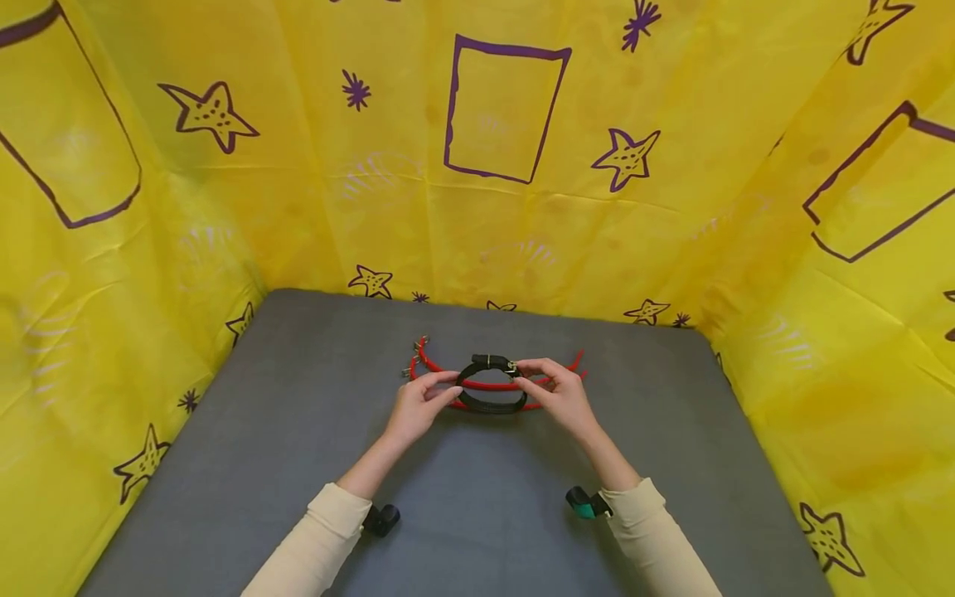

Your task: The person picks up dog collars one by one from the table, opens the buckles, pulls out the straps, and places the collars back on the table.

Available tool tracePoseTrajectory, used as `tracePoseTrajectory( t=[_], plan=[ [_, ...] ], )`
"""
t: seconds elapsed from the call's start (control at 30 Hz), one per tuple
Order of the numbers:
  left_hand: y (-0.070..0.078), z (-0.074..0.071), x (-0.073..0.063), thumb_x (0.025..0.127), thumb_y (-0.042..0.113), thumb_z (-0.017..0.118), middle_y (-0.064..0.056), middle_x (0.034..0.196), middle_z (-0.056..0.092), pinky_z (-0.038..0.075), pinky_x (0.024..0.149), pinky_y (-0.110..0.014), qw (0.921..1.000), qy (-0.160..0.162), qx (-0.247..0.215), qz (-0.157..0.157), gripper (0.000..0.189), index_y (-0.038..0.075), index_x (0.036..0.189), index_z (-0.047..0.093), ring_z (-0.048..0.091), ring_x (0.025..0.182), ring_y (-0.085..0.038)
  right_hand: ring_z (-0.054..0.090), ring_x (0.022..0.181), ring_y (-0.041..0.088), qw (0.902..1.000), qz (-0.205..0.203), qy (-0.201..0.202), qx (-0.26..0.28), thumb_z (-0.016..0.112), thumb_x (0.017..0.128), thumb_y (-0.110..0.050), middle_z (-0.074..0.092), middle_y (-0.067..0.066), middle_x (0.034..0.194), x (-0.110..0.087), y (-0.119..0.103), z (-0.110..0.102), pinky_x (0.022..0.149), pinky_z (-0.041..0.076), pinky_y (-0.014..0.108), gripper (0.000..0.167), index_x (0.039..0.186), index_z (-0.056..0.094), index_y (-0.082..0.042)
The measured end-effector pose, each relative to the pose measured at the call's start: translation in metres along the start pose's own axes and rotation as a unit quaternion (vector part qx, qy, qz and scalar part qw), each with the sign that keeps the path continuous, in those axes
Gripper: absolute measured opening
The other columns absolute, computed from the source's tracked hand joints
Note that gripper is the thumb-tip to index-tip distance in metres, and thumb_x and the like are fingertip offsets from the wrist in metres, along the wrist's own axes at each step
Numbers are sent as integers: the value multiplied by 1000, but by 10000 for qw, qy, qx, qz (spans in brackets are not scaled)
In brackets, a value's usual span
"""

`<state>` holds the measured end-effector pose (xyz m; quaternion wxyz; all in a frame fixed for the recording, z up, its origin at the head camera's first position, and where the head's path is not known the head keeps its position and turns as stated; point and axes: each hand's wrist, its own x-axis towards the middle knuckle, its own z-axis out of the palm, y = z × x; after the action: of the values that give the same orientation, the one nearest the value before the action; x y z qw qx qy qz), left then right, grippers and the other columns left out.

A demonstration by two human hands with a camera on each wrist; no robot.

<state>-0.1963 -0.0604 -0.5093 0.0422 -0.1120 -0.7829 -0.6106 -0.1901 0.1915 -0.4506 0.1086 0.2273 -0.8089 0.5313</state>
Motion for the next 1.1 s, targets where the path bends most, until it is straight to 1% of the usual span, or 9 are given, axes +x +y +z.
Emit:
tracePoseTrajectory(
  t=[0.07,0.17,0.23,0.37,0.5,0.63,0.77,0.93,1.1],
  plan=[
    [-6,3,2,87,14,74,-13,116,68,54,70,-25,10000,10,-20,-4,30,5,117,70,71,91,-25,64,90,28,10000,30,-6,-67,73,85,2,68,17,100,-1,-3,-2,70,56,24,24,108,70,4],
    [-6,2,3,87,17,75,-9,112,70,56,73,-27,9999,-77,51,48,30,9,115,71,71,91,-21,64,90,31,9999,85,12,-63,73,85,3,68,18,100,-1,-6,-2,72,58,29,23,107,69,5],
    [-4,2,4,86,17,77,-8,110,70,57,76,-29,9996,-169,133,169,31,9,115,71,70,92,-20,64,90,32,9999,98,30,-60,72,84,4,67,18,100,-3,-6,-2,71,58,31,23,107,69,5],
    [3,3,7,84,15,78,-14,114,69,56,84,-38,9979,-318,190,524,39,4,120,68,67,101,-27,64,90,33,10000,18,18,-46,72,84,6,67,19,100,-5,-6,-2,71,58,30,23,106,68,7],
    [15,2,13,82,18,80,-16,119,66,53,88,-42,9954,-417,364,777,48,6,126,65,65,105,-33,64,90,33,9999,-145,7,-37,72,83,8,67,19,99,-7,-5,-1,71,58,28,23,106,67,8],
    [25,2,19,81,22,82,-11,117,66,54,87,-44,9914,-606,669,942,49,9,125,66,66,99,-30,65,89,33,9993,-350,9,-123,72,82,9,67,19,99,-6,-6,0,71,58,30,23,105,68,8],
    [30,2,23,80,20,82,-9,113,68,56,83,-46,9876,-799,841,1055,44,8,120,69,67,94,-26,65,89,34,9984,-531,-16,-193,72,82,9,67,20,99,-5,-6,3,73,58,30,23,104,68,8],
    [31,3,23,80,18,82,-5,107,70,58,76,-37,9858,-812,957,1119,33,11,111,73,67,89,-22,65,89,33,9975,-660,-41,-230,72,81,10,67,19,98,-7,-6,4,75,58,31,23,103,68,7],
    [32,4,19,79,13,82,-1,96,71,58,71,-28,9855,-690,854,1294,23,12,101,75,67,87,-17,65,90,34,9982,-572,-173,-81,72,82,10,66,19,99,-10,-6,4,79,57,37,23,104,67,7]
  ],
)
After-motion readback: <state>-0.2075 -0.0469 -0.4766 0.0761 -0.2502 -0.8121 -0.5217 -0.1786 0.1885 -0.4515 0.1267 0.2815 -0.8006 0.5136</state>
